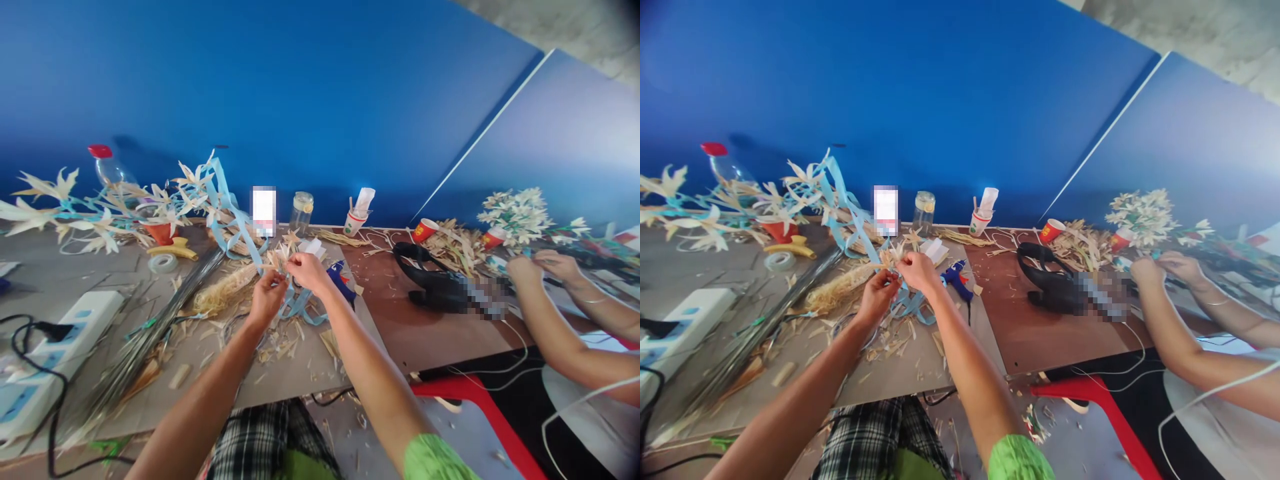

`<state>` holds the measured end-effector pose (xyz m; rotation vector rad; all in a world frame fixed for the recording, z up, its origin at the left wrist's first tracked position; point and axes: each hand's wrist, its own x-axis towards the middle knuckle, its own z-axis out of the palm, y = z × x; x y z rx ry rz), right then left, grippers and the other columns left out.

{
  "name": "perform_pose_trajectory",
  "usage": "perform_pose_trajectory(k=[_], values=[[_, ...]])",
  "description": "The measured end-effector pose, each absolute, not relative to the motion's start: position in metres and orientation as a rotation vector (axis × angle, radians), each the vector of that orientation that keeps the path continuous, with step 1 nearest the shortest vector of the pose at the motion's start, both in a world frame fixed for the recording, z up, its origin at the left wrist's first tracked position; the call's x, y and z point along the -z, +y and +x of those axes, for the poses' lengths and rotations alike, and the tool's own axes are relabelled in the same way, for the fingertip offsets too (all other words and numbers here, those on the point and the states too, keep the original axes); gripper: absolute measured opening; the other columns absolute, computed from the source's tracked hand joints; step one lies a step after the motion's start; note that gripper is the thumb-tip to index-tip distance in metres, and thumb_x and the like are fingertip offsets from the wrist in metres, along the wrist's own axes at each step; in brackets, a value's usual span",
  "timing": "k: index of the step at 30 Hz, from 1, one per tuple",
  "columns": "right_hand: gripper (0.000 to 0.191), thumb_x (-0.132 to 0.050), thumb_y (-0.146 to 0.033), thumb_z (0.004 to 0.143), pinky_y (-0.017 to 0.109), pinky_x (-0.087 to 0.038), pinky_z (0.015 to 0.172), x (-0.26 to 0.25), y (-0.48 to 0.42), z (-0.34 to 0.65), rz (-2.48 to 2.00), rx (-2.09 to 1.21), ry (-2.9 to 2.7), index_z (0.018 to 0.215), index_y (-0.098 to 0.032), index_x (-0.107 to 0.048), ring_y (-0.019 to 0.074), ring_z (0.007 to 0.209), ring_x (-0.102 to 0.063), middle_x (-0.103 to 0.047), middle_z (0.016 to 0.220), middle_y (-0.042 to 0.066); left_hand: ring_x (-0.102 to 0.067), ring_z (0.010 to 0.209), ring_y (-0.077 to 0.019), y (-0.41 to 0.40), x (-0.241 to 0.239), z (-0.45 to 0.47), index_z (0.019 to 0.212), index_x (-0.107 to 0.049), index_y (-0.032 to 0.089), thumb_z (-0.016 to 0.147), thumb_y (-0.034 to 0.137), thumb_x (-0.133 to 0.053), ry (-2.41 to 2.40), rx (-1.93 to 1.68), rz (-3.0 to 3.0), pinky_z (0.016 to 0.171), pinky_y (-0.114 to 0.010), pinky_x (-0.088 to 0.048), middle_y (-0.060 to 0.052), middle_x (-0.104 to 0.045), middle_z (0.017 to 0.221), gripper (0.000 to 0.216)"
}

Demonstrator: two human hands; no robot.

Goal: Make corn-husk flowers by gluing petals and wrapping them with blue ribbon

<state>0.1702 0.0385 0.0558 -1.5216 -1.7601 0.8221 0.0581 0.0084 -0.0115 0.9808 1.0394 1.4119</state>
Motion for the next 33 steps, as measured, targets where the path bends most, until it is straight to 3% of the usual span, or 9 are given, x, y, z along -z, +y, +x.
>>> perform_pose_trajectory(k=[6, 17, 23, 28, 33], values=[[0.024, -0.058, -0.041, 0.071, 0.024, -0.042, 0.052, -0.026, 0.026, 0.16, -1.106, -1.283, -1.109, 0.066, -0.018, -0.055, 0.0103, 0.047, -0.049, -0.053, 0.052, -0.003, -0.035, 0.036, -0.002, 0.01, 0.005, 0.057, 0.068, -0.054, 0.015, 0.056, 0.025, -0.076, 0.854, -1.394, 0.732, 0.038, -0.018, -0.022, 0.006, -0.051, 0.053, 0.027], [0.024, -0.056, -0.04, 0.077, 0.024, -0.043, 0.055, -0.006, 0.02, 0.151, -1.047, -1.036, -1.111, 0.075, -0.017, -0.061, 0.0102, 0.048, -0.048, -0.051, 0.05, -0.005, -0.036, 0.036, -0.0015, 0.006, -0.001, 0.058, 0.068, -0.053, 0.014, 0.054, 0.023, -0.077, 0.854, -1.397, 0.648, 0.039, -0.018, -0.021, 0.004, -0.054, 0.054, 0.029], [0.026, -0.052, -0.042, 0.079, 0.025, -0.042, 0.061, 0.002, 0.016, 0.144, -1.112, -0.871, -1.129, 0.07, -0.018, -0.058, 0.0112, 0.052, -0.049, -0.052, 0.05, -0.004, -0.035, 0.036, -0.0018, 0.006, -0.004, 0.055, 0.066, -0.052, 0.015, 0.053, 0.02, -0.075, 0.809, -1.399, 0.581, 0.039, -0.017, -0.02, 0.005, -0.052, 0.049, 0.027], [0.028, -0.052, -0.044, 0.077, 0.024, -0.039, 0.054, 0.007, 0.018, 0.139, -1.144, -0.989, -1.005, 0.075, -0.017, -0.059, 0.0109, 0.048, -0.045, -0.052, 0.05, -0.004, -0.035, 0.034, -0.0028, 0.006, -0.006, 0.053, 0.066, -0.052, 0.015, 0.053, 0.019, -0.074, 0.83, -1.387, 0.542, 0.038, -0.017, -0.02, 0.006, -0.048, 0.044, 0.026], [0.033, -0.059, -0.042, 0.071, 0.024, -0.04, 0.051, -0.007, 0.021, 0.159, -1.181, -1.17, -1.058, 0.091, -0.016, -0.061, 0.011, 0.05, -0.053, -0.062, 0.068, 0.0, -0.036, 0.035, -0.0023, 0.007, -0.004, 0.053, 0.067, -0.051, 0.015, 0.053, 0.02, -0.075, 0.854, -1.418, 0.576, 0.038, -0.017, -0.022, 0.008, -0.045, 0.046, 0.028]])
